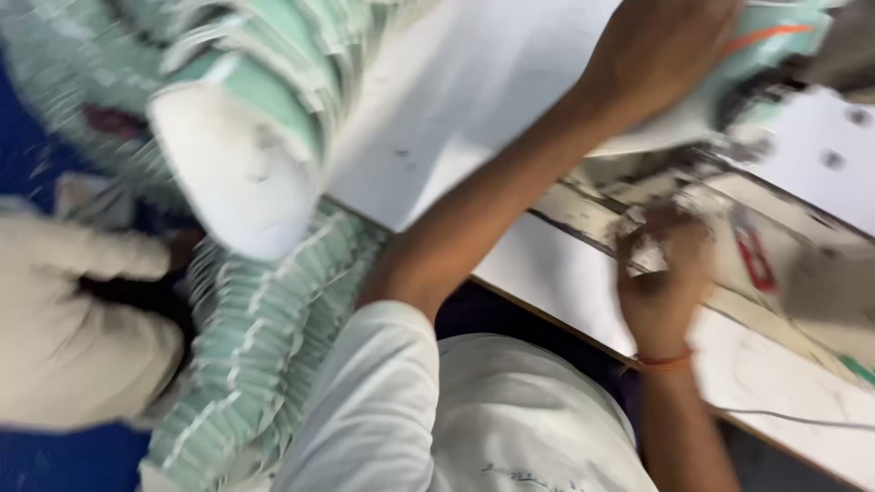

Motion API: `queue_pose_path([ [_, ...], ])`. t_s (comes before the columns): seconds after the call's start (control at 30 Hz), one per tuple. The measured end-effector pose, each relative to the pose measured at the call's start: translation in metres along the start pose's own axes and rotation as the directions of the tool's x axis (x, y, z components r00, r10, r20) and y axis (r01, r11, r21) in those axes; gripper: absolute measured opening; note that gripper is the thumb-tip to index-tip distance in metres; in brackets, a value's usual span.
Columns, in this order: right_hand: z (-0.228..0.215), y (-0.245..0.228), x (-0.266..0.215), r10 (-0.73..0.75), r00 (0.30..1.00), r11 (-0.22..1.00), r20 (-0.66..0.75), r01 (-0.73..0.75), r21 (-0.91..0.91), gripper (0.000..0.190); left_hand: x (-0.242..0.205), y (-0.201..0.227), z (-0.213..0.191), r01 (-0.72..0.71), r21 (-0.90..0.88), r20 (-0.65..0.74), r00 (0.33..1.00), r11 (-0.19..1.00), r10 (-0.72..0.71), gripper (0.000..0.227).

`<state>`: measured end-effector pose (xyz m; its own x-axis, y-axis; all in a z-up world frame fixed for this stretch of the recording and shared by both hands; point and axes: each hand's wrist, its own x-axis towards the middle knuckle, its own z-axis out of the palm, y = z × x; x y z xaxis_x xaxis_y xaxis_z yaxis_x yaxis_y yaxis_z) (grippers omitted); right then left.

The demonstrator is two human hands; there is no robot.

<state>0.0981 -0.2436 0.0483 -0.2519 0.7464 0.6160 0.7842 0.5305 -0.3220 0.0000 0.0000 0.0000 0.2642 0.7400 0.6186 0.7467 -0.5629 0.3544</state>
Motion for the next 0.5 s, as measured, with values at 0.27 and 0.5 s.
queue_pose_path([
  [0.27,0.059,-0.015,-0.064,0.225,0.866,0.920,0.448,-0.340,0.197,0.010,-0.241,-0.126,-0.242,0.575,-0.460,-0.675,0.270,0.677,-0.687,0.058],
  [0.5,0.076,-0.011,-0.059,0.109,0.902,0.966,0.419,-0.195,0.168,0.013,-0.241,-0.205,-0.242,0.083,-0.996,0.019,0.490,0.025,-0.871,0.079],
])
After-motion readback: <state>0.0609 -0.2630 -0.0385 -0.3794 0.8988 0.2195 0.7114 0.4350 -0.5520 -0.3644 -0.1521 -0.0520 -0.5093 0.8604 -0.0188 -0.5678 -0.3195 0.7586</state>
